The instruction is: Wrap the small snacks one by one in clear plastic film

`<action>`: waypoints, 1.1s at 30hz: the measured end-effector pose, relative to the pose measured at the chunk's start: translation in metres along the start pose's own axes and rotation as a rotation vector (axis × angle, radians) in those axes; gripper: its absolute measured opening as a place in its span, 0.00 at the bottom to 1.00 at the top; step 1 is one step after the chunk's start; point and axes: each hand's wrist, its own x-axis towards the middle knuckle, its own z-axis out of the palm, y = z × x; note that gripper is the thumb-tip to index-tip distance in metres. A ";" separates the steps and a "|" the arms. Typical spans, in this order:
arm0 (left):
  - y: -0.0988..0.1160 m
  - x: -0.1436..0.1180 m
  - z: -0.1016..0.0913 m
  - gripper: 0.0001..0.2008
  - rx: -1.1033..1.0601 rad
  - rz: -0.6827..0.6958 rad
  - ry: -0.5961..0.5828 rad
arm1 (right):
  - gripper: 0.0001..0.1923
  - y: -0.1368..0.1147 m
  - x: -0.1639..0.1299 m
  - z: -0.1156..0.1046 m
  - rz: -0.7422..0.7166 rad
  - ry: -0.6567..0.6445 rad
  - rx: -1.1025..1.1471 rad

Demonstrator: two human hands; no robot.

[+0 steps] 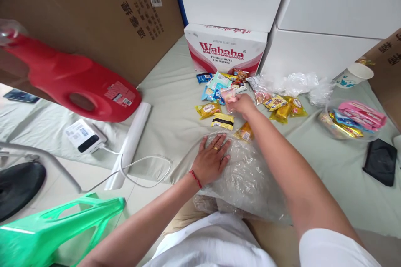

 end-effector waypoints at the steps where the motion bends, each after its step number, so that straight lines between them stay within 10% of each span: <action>1: 0.000 0.000 0.000 0.27 -0.004 0.000 0.002 | 0.15 0.005 -0.011 -0.015 -0.034 0.006 0.024; 7: 0.001 0.000 -0.001 0.27 -0.027 0.000 0.004 | 0.23 0.038 -0.121 -0.083 -0.225 -0.265 0.214; 15: 0.000 0.000 -0.002 0.26 -0.039 -0.016 0.008 | 0.22 0.072 -0.233 -0.004 -0.450 0.003 -0.455; 33: -0.011 -0.005 -0.008 0.26 -0.022 0.006 -0.008 | 0.19 0.097 -0.224 0.001 -0.502 0.009 -0.320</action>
